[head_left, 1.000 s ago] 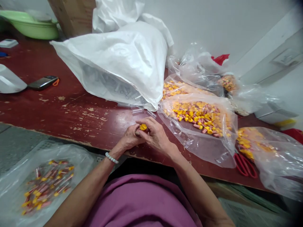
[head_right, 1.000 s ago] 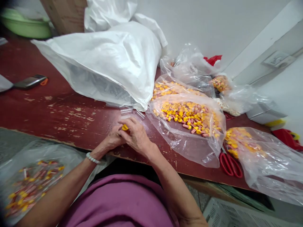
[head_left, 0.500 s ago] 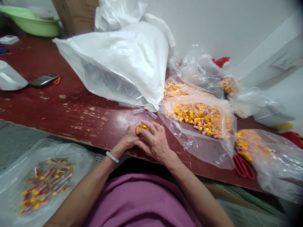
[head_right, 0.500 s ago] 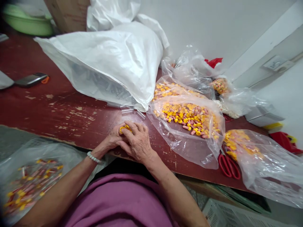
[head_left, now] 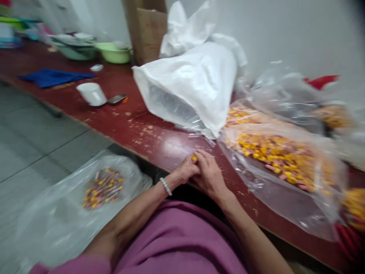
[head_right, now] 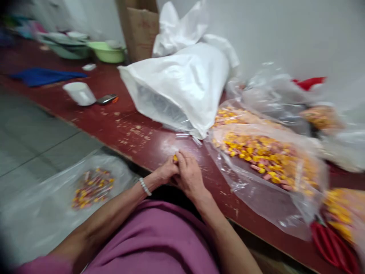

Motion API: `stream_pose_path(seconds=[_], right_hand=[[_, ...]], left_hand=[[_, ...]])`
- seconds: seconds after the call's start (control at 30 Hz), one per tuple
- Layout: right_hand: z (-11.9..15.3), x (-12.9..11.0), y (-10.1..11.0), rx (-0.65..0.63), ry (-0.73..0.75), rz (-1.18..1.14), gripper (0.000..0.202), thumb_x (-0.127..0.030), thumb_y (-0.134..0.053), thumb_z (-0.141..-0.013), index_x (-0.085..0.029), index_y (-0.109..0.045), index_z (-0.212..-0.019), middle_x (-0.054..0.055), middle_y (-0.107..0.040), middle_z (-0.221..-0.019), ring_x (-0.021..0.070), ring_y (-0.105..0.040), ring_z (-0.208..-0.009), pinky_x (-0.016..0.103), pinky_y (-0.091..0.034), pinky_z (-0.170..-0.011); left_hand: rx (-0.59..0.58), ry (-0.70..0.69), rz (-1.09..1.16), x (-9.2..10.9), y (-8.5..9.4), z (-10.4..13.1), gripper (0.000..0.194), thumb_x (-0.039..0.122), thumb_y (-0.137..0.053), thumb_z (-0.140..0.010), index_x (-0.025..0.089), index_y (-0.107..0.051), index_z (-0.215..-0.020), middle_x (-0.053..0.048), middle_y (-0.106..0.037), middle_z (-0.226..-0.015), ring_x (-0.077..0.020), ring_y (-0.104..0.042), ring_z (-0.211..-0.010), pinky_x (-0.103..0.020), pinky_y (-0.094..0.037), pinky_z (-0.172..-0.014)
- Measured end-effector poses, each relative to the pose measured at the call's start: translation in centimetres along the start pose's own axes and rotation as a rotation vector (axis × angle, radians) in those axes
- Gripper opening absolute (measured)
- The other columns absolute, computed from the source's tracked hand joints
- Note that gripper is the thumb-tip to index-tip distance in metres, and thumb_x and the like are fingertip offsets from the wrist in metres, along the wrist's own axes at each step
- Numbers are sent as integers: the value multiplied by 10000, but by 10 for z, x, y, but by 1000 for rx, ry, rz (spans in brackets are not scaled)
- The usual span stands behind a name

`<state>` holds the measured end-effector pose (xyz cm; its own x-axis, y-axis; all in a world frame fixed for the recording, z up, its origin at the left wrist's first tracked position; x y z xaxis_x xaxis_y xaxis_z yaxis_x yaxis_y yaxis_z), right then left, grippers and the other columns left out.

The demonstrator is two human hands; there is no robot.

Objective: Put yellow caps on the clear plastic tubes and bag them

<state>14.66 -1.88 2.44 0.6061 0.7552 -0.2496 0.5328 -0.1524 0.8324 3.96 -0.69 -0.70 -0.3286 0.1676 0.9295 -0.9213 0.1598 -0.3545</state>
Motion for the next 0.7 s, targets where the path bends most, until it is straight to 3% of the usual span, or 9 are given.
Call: stream_pose_path(seconds=[0.2, 0.3, 0.37, 0.43, 0.5, 0.6, 0.7], right_hand=[[-8, -25, -8, -50, 85, -28, 574, -209, -623, -687, -225, -468, -1239, 128, -581, -1141, 325, -535, -1073, 499, -444, -920], [-14, -39, -12, -150, 110, -157, 705, -315, -667, -692, -236, -371, -1326, 146, -482, -1270, 335, -501, -1132, 500, -462, -905], [-14, -38, -13, -157, 85, -242, 840, -444, -679, -690, -223, -273, -1391, 169, -341, -1392, 351, -410, -1242, 519, -438, -948], [-12, -26, -14, -101, 18, -257, 850, -489, -659, -714, -203, -257, -1406, 179, -285, -1426, 349, -337, -1303, 535, -383, -1012], [-6, -6, -15, -37, -75, -235, 716, -441, -627, -765, -202, -334, -1373, 172, -362, -1377, 326, -369, -1285, 527, -375, -1027], [4, 20, -19, 12, -181, -237, 507, -361, -582, -809, -209, -464, -1278, 146, -501, -1242, 286, -487, -1174, 485, -454, -959], [10, 29, -24, 53, -223, -239, 373, -308, -565, -820, -209, -544, -1179, 125, -569, -1147, 259, -552, -1079, 459, -484, -920]], left_hand=[[119, -4, 233, -8, 8, 28, 218, 32, -601, -418, 136, -533, -597, 31, -509, -597, -80, -467, -567, -197, -382, -501], [162, 29, 230, -4, 28, 55, 197, 72, -636, -471, 135, -557, -640, 22, -541, -621, -87, -515, -550, -209, -425, -504], [226, 98, 138, -2, 56, 77, 233, 167, -679, -547, 136, -593, -762, 6, -579, -681, -104, -561, -532, -241, -470, -502], [419, 155, 32, -1, 100, 101, 340, 265, -713, -580, 146, -587, -872, 4, -587, -721, -112, -588, -543, -261, -498, -510], [637, 209, -81, -4, 151, 125, 331, 291, -702, -611, 168, -563, -886, 16, -593, -725, -109, -598, -572, -276, -521, -564], [777, 276, -175, -13, 217, 158, 203, 342, -635, -699, 187, -504, -706, 29, -556, -584, -121, -572, -576, -308, -521, -610], [810, 295, -311, -21, 249, 183, 295, 349, -646, -696, 207, -417, -577, 34, -472, -451, -134, -541, -542, -334, -506, -603]])
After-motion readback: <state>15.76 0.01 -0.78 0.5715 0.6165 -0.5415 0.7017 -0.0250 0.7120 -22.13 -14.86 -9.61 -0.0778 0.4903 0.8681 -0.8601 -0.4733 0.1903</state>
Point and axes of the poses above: each hand's wrist, its own z-axis away from the middle knuckle, its own y-axis out of the back of the hand, x = y × z, the point moved 2 cm from there along -z, towards the middle knuckle
